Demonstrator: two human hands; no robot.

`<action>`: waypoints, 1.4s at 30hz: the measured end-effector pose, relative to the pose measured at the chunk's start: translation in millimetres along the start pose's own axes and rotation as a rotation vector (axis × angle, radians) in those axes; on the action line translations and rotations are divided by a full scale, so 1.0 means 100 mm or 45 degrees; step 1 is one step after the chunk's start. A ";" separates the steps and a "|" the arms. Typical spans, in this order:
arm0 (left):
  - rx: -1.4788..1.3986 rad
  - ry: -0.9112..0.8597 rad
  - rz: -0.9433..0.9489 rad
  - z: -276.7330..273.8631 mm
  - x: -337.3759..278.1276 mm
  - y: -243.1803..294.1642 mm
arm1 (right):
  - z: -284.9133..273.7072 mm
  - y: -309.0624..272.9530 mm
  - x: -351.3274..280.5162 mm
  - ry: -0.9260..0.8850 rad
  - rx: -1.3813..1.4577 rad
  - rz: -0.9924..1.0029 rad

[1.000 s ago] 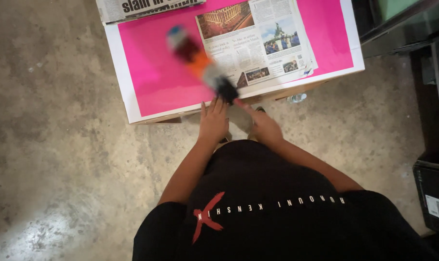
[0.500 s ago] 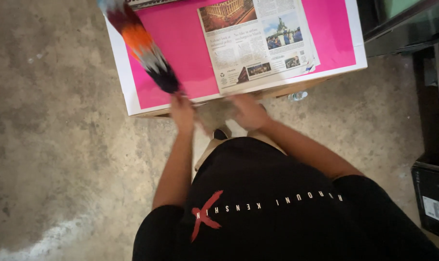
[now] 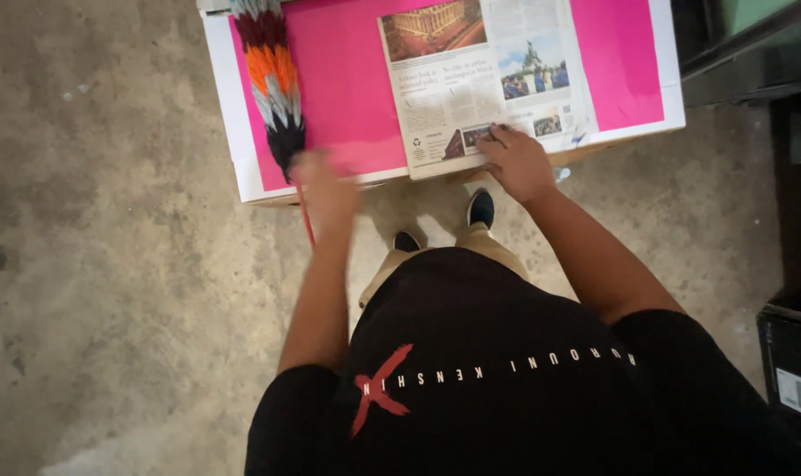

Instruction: Dusting and flipping through newspapers on a table using a feather duster.

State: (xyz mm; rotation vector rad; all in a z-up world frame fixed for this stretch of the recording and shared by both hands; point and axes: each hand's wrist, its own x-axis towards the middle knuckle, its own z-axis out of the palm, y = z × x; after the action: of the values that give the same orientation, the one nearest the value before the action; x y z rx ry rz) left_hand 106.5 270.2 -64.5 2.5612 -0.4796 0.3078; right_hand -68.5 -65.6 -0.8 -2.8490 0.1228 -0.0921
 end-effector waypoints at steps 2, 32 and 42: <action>-0.242 -0.211 -0.041 0.02 0.01 0.57 | -0.07 -0.05 0.04 -0.020 -0.039 -0.041; -1.480 -0.807 -1.018 0.16 0.69 1.74 | -0.46 1.65 0.08 0.084 0.503 1.025; -1.393 -0.732 -0.789 -1.02 2.01 2.88 | -1.71 2.12 1.19 0.188 2.263 0.840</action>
State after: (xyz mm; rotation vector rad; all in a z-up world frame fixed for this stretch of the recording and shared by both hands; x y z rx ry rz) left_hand 164.9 35.7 210.4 1.5357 0.0189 -0.7362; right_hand 20.9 -326.9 108.6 -0.9521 0.6098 -0.1539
